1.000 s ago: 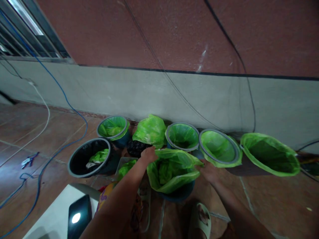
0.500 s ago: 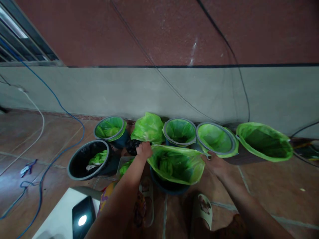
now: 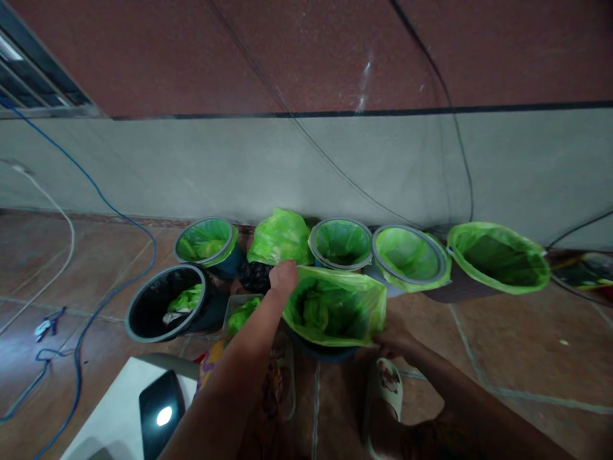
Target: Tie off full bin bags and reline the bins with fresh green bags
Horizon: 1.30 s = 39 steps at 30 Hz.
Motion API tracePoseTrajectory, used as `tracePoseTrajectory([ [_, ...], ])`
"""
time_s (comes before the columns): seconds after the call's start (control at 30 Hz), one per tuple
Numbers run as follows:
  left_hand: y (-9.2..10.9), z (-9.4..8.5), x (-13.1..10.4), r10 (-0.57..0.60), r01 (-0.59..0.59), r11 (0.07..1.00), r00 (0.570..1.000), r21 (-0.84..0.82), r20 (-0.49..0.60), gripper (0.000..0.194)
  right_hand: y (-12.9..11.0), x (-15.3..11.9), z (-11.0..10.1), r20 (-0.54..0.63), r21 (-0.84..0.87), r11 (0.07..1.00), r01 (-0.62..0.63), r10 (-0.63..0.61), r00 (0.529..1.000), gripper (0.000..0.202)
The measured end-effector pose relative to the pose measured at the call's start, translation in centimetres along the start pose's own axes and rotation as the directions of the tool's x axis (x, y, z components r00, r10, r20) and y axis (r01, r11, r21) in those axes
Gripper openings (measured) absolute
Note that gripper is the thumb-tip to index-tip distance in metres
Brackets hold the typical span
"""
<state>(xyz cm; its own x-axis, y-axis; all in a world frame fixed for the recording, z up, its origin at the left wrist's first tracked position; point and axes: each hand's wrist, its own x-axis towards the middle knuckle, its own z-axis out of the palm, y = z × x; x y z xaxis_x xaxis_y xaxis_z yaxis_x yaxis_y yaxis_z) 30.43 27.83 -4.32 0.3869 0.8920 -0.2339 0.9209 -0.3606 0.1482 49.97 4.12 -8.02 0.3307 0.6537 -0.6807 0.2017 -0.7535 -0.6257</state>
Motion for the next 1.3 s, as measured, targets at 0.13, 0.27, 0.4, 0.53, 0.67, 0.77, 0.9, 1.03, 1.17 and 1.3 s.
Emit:
tracePoseTrajectory([
  [0.13,-0.4,-0.9,0.1,-0.017,0.016,0.999,0.999,-0.040,-0.036,0.032,-1.6,-0.6,-2.4,0.096,0.132,0.991,0.029,-0.042,0.995,0.018],
  [0.27,-0.3,-2.1,0.1,-0.013,0.003,0.990,0.997,-0.140,-0.074,0.028,-3.2,-1.0,-3.8,-0.014,0.302,0.948,0.101,-0.101,0.995,0.027],
  [0.4,0.4,-3.7,-0.7,0.205,-0.214,0.881,0.976,-0.422,-0.067,0.024,-5.5,-1.7,-4.0,-0.204,0.462,0.847,0.263,-0.187,0.961,0.037],
  [0.53,1.5,-5.1,-1.8,0.457,-0.292,0.566,0.889,-0.771,-0.002,0.019,-7.6,-2.3,-3.5,-0.170,0.547,0.752,0.368,-0.330,0.928,0.040],
  [0.67,2.1,-5.8,-2.4,0.348,-0.190,0.390,0.936,-0.901,-0.048,0.017,-9.0,-3.5,-3.3,-0.167,0.578,0.717,0.391,-0.365,0.916,0.037],
  [0.77,2.0,-6.1,-2.2,0.235,-0.064,0.049,0.971,-0.997,-0.051,0.016,-9.5,-4.2,-4.0,-0.182,0.589,0.646,0.485,-0.479,0.859,0.033],
  [0.9,1.3,-6.4,-1.2,-0.015,-0.056,-0.303,0.998,-0.951,-0.054,0.021,-9.6,-4.1,-5.8,-0.483,0.580,0.546,0.604,-0.367,0.795,0.030],
  [1.03,1.6,-6.3,-1.2,-0.113,-0.236,-0.116,0.968,-0.965,-0.223,0.020,-9.7,-3.4,-5.9,-0.522,0.498,0.597,0.629,-0.372,0.767,0.032],
  [1.17,3.5,-6.0,-3.1,0.339,-0.309,0.144,0.908,-0.940,-0.247,0.017,-10.4,-3.1,-3.4,-0.393,0.355,0.723,0.593,-0.460,0.796,0.040],
  [1.3,5.6,-5.6,-4.4,0.427,-0.347,0.211,0.874,-0.914,-0.233,0.019,-11.0,-2.3,-0.1,-0.173,0.276,0.753,0.597,-0.572,0.802,0.060],
])
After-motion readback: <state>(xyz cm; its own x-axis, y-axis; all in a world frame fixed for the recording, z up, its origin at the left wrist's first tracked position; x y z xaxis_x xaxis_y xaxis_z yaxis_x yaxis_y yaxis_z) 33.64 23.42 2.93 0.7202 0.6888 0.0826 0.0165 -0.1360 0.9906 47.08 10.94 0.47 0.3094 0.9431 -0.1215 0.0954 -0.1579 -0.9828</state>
